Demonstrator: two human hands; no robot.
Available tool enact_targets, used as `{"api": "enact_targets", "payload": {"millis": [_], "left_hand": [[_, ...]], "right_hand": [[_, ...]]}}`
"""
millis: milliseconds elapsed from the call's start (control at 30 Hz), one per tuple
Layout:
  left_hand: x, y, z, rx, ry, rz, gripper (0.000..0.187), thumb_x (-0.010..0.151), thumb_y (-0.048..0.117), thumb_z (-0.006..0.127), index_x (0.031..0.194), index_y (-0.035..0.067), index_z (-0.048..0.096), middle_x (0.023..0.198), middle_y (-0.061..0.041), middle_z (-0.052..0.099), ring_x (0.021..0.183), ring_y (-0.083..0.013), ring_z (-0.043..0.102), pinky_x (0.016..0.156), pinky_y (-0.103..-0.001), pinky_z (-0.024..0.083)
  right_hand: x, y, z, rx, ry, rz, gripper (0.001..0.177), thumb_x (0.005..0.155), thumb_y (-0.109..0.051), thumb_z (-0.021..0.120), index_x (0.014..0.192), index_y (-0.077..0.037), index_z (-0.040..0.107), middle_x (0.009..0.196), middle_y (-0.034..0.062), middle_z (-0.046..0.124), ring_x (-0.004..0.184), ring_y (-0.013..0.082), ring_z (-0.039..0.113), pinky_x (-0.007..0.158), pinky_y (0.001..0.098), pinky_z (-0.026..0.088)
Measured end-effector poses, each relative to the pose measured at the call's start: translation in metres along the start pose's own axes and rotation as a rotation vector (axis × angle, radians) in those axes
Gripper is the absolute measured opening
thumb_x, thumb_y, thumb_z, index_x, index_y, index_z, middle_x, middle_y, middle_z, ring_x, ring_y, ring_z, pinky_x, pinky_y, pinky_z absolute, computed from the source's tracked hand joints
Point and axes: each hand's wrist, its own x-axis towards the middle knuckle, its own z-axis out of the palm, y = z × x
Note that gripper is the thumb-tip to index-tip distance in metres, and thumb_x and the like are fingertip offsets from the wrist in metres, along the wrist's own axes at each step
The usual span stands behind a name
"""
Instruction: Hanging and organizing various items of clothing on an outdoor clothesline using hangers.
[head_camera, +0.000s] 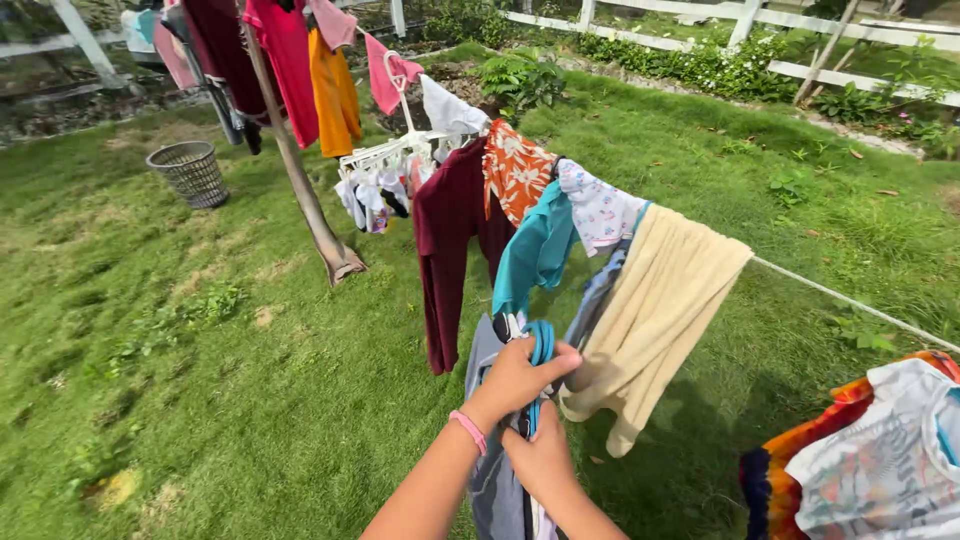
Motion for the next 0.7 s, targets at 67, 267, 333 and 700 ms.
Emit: {"api": "enact_targets", "payload": {"millis": [67,267,333,700], "left_hand": [[-0.006,-0.019,-0.041,-0.054,0.043,-0.034,0.038,0.090,0.037,0.072,0.103,0.002,0.078,0.099,-0.011,0.079,0.094,-0.0187,0.074,0.092,-0.037,0.055],[-0.035,-0.020,-0.145,-0.083,0.276,0.013,0.043,0.100,0.038,0.059,0.104,0.000,0.078,0.099,-0.008,0.081,0.097,-0.0148,0.075,0.094,-0.031,0.055],[-0.045,-0.022,-0.174,-0.022,0.367,0.016,0.043,0.099,0.037,0.060,0.105,-0.001,0.078,0.099,-0.008,0.081,0.096,-0.0149,0.075,0.092,-0.031,0.055],[-0.046,-0.067,-0.317,-0.140,0.681,0.102,0.046,0.102,0.037,0.056,0.114,-0.004,0.073,0.108,-0.010,0.079,0.097,-0.0161,0.074,0.094,-0.032,0.056]], "right_hand": [[0.002,-0.006,0.028,0.022,-0.068,-0.071,0.046,0.068,-0.019,0.079,0.103,0.000,0.055,0.082,0.0133,0.069,0.070,0.0249,0.067,0.068,0.0389,0.054],[0.021,-0.054,0.089,0.247,-0.458,-0.196,0.049,0.073,-0.023,0.083,0.112,-0.002,0.062,0.091,0.0046,0.071,0.080,0.0128,0.064,0.075,0.0309,0.053],[0.026,-0.074,0.097,0.329,-0.629,-0.130,0.047,0.081,-0.028,0.081,0.118,-0.005,0.063,0.098,-0.0009,0.071,0.085,0.0090,0.063,0.079,0.0280,0.052],[0.061,-0.109,0.200,0.001,-0.531,-0.367,0.032,0.095,-0.032,0.060,0.106,-0.004,0.071,0.082,0.0066,0.072,0.074,0.0141,0.064,0.071,0.0311,0.053]]}}
